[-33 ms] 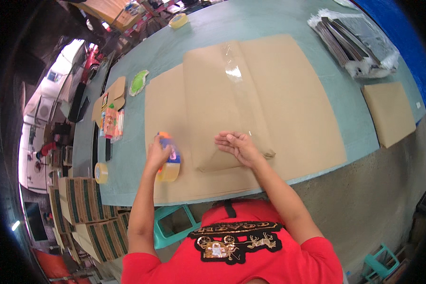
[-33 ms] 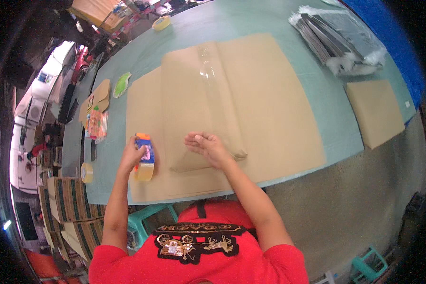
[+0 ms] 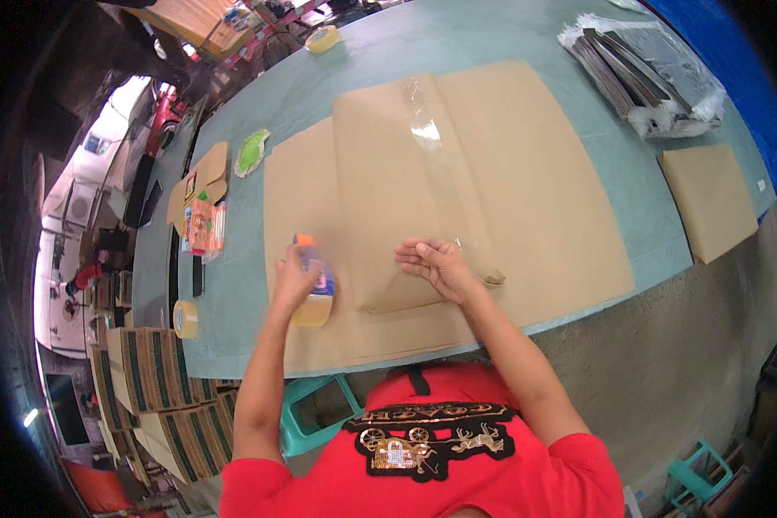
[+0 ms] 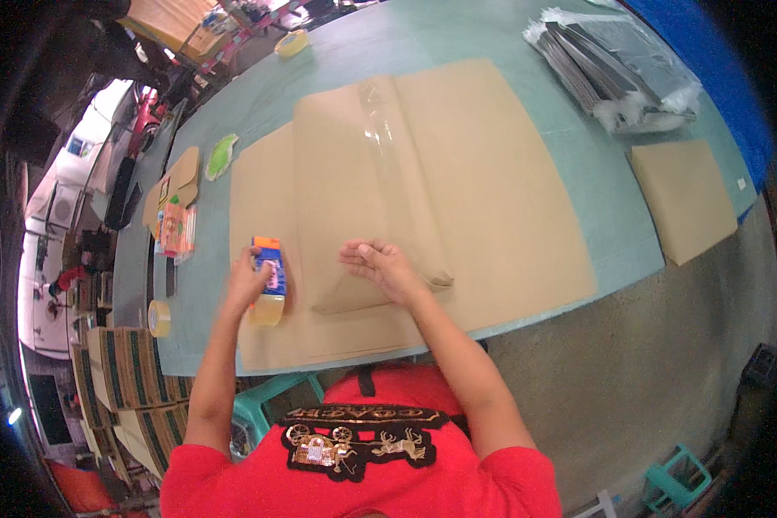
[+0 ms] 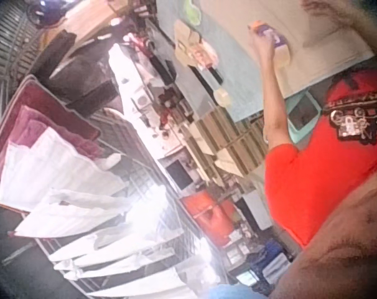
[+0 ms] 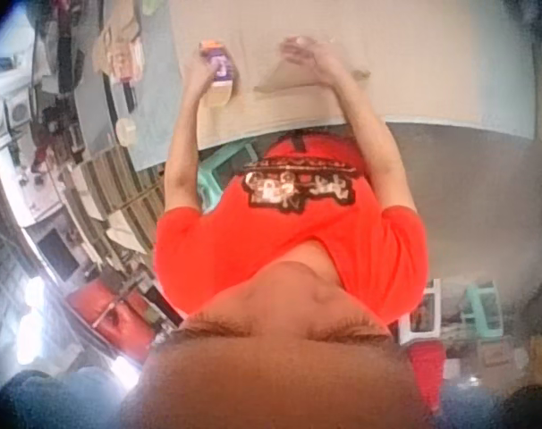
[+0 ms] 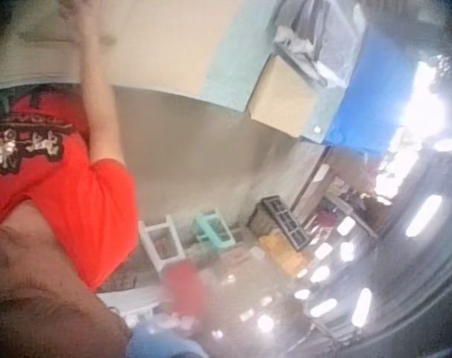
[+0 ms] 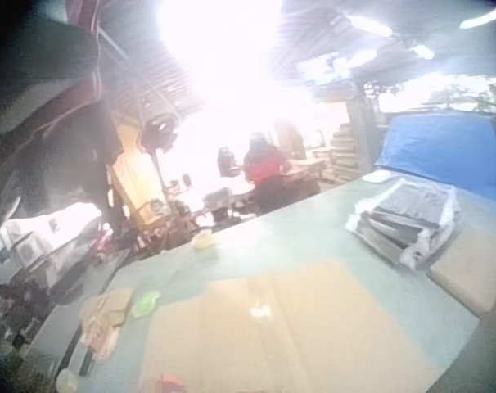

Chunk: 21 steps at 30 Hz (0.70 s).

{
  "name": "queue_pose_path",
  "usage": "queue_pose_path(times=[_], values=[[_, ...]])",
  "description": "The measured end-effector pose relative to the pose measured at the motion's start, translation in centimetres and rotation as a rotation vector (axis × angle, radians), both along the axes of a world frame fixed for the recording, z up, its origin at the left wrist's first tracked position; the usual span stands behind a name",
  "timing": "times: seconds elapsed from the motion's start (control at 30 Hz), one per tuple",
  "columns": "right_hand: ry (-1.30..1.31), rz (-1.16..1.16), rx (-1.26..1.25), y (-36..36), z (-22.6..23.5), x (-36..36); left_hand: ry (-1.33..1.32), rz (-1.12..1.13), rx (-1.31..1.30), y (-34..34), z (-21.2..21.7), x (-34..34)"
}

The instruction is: The person wraps items in bubble wrap using large sheets of brown paper and secures the packaging with clear tape from a hand-held dispenser.

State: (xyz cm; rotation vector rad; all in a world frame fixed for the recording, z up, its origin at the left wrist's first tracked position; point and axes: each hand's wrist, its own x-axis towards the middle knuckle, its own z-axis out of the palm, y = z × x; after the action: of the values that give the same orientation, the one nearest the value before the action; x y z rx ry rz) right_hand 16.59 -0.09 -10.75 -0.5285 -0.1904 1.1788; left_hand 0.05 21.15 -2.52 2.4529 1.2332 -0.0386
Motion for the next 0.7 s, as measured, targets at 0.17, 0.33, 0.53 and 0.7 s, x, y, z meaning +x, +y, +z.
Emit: queue_pose_path(times=[0.17,0.33,0.53,0.7], values=[[-0.019,-0.110,0.006,0.0,-0.4,-0.3,0.056,-0.198,-0.008,-3.2,-3.6,-3.3],[-0.059,-0.248,-0.018,0.4,0.3,-0.7,-0.357,-0.285,-0.358,-0.3,1.9,-2.9],[0.015,-0.356,0.182,-0.5,-0.2,-1.0,-0.086,-1.032,-0.190,-5.9,10.0,5.5],[0.020,-0.484,0.210,-0.2,-0.8,-1.8,-0.030,-1.123,-0.207,-7.3,9.2,7.8]])
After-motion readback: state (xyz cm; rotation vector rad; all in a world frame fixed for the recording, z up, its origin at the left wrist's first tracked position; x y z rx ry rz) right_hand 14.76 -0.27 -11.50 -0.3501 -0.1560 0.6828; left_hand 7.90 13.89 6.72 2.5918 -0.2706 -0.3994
